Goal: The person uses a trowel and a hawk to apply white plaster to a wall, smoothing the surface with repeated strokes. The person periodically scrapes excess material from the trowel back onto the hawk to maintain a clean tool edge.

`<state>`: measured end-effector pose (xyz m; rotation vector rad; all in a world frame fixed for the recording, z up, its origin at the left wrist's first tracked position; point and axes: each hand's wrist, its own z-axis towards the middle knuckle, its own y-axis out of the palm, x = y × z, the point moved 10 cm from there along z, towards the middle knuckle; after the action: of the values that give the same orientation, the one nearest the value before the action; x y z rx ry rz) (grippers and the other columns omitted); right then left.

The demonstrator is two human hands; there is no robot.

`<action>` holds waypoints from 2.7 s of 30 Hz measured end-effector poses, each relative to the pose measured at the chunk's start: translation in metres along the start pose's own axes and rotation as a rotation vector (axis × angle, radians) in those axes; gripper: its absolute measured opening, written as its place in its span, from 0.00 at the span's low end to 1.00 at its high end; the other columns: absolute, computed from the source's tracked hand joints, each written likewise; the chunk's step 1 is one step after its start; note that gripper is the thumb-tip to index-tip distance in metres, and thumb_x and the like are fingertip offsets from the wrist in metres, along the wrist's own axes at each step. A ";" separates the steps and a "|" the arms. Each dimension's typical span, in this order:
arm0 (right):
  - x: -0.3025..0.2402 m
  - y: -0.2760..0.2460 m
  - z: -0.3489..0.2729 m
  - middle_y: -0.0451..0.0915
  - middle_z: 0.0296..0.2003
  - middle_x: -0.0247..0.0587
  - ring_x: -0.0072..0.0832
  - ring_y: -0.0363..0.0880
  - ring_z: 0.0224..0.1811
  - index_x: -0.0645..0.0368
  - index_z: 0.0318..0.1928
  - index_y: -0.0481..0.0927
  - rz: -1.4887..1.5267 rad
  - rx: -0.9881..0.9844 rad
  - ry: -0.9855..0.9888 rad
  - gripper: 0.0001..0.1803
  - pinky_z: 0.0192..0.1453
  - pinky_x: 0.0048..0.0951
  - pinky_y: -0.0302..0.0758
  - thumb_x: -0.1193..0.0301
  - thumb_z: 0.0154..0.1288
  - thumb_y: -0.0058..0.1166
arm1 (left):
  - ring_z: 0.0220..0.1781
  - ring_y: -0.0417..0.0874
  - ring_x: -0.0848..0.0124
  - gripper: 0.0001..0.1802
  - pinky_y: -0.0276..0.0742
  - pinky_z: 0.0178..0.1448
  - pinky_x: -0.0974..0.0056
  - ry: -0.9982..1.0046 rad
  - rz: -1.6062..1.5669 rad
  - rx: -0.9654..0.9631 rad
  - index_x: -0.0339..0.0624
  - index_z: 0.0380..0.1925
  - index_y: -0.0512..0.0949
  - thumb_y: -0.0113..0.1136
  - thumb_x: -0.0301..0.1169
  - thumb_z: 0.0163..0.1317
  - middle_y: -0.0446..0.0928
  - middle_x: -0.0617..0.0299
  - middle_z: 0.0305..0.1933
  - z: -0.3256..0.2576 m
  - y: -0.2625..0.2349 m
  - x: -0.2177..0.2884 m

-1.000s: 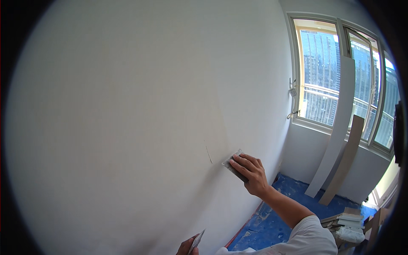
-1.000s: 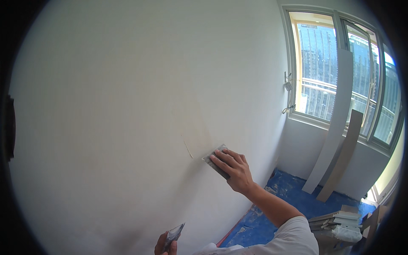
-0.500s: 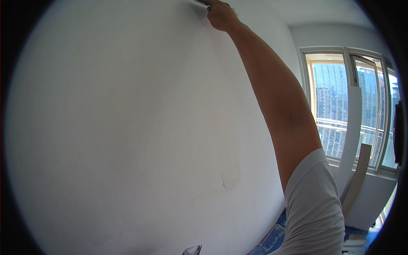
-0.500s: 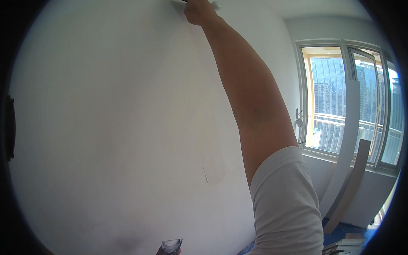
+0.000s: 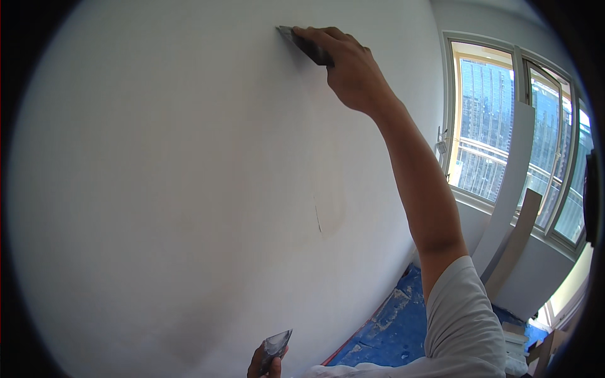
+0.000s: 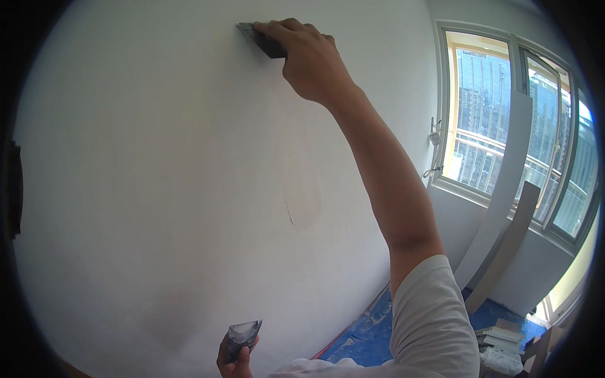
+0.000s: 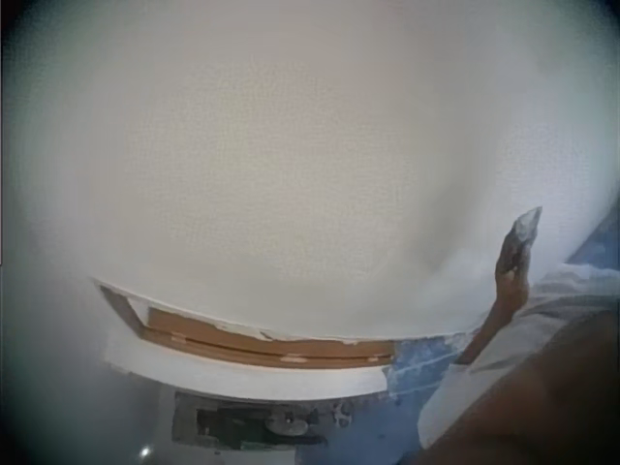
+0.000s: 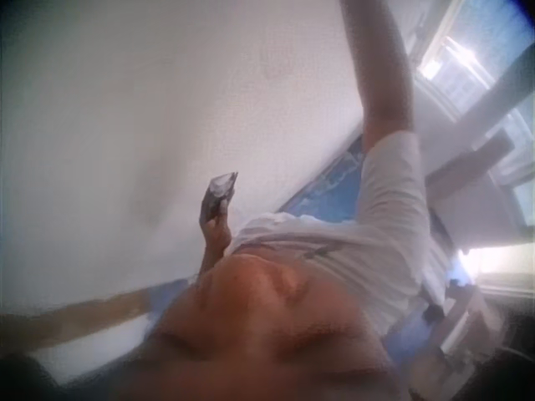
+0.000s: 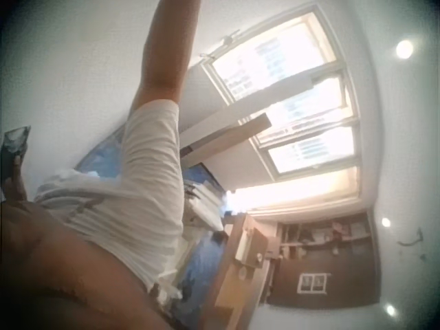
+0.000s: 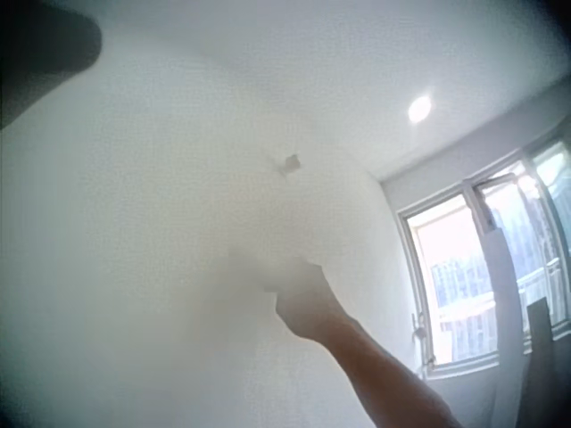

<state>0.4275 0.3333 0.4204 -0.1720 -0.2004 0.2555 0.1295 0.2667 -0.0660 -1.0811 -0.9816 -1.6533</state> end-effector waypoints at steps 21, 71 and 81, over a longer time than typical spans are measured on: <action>-0.084 0.069 -0.363 0.70 0.73 0.28 0.35 0.63 0.78 0.33 0.72 0.75 0.042 -0.634 0.355 0.49 0.84 0.57 0.48 0.90 0.50 0.60 | 0.47 0.90 0.68 0.21 0.93 0.38 0.59 -0.504 -0.648 0.009 0.44 0.65 0.72 0.57 0.37 0.76 0.85 0.59 0.52 0.050 0.046 0.006; -0.104 -0.021 -0.259 0.84 0.57 0.41 0.41 0.83 0.62 0.46 0.54 0.90 0.344 -0.715 -0.132 0.32 0.61 0.49 0.82 0.70 0.41 0.61 | 0.50 0.90 0.55 0.28 0.96 0.41 0.56 0.107 -0.212 0.031 0.29 0.72 0.62 0.51 0.31 0.77 0.79 0.42 0.57 0.089 0.069 0.095; -0.042 0.018 -0.165 0.74 0.65 0.49 0.52 0.74 0.67 0.53 0.64 0.81 0.286 -0.161 0.094 0.26 0.71 0.55 0.74 0.69 0.66 0.63 | 0.48 0.90 0.52 0.30 0.97 0.39 0.53 0.075 -0.230 0.069 0.29 0.71 0.62 0.53 0.30 0.73 0.79 0.41 0.55 0.087 0.061 0.093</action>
<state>0.4190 0.3156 0.2503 -0.3725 -0.1020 0.5154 0.1875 0.3067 0.0563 -0.8796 -1.1386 -1.8169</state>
